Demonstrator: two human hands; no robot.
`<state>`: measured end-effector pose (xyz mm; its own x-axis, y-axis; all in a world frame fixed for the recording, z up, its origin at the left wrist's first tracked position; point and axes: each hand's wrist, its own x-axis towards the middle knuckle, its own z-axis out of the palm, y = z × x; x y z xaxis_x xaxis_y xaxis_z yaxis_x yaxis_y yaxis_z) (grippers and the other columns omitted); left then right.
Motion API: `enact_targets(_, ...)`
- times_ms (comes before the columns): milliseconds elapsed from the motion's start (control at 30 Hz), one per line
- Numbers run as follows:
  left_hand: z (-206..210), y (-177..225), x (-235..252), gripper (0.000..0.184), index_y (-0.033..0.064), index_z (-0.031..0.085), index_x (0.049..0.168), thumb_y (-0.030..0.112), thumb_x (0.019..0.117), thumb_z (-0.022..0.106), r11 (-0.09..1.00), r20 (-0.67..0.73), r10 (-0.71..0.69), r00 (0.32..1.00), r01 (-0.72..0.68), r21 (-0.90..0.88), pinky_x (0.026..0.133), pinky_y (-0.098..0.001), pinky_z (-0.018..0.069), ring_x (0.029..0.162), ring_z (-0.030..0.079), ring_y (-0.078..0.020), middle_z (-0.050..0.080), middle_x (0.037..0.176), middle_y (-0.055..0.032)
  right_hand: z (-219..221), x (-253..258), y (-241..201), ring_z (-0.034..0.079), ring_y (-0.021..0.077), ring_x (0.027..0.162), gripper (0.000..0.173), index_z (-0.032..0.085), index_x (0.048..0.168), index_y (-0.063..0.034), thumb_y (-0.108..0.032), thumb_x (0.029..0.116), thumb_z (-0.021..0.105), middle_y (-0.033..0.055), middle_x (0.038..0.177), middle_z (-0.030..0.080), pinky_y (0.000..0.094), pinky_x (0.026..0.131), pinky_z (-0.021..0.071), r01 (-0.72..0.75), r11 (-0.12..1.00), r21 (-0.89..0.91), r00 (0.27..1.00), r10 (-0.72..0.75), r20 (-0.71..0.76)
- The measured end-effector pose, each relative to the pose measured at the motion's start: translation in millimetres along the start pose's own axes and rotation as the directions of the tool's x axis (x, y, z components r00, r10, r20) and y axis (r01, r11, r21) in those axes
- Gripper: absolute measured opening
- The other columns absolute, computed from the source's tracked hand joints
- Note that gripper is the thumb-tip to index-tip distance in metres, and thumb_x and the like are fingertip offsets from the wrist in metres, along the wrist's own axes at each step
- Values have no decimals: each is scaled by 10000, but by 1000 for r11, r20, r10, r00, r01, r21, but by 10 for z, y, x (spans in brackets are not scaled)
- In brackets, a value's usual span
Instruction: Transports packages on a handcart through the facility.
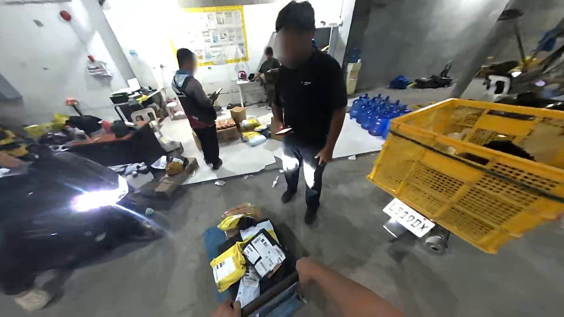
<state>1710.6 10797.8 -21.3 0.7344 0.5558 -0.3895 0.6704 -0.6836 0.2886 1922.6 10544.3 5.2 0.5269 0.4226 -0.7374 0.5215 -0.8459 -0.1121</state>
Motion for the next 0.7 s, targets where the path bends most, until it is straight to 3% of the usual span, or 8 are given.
enact_targets(200, -590, -91, 1294, 499, 146, 754, 1083, 505, 990, 421, 996, 82, 90, 993, -91, 7, 872, -598, 552, 1067, 711, -319, 753, 1085, -119, -608, 861, -326, 597, 429, 1223, 371, 700, 1164, 1, -255, 895, 679, 242, 1264, 654, 671, 1027, 444, -110, 992, 67, 991, 115, -74)
enact_targets(300, -884, -75, 2002, 517, 160, 752, 1076, 534, 981, 407, 994, 81, 103, 991, -106, 33, 863, -586, 557, 1073, 707, -310, 750, 1094, -109, -1082, 1272, -532, 587, 423, 1248, 401, 678, 1219, -3, -276, 926, 661, 243, 1295, 640, 663, 1029, 452, -164, 981, 106, 982, 173, -76)
enact_targets(467, -1398, 36, 3269, 523, 140, 746, 1062, 527, 994, 402, 982, 72, 174, 982, -178, 59, 873, -592, 554, 1079, 703, -326, 745, 1095, -123, -1907, 2051, -723, 578, 440, 1250, 401, 687, 1201, 1, -258, 895, 689, 251, 1297, 637, 683, 1022, 442, -191, 971, 144, 975, 205, -88)
enact_targets(700, -1954, 357, 4748, 536, 164, 735, 1098, 552, 996, 380, 971, 124, 209, 970, -221, 87, 885, -593, 549, 1101, 696, -311, 739, 1138, -105, -2957, 2840, -823, 581, 429, 1250, 499, 681, 1213, -20, -393, 883, 709, 242, 1283, 648, 697, 1040, 412, -220, 962, 161, 971, 231, -54)
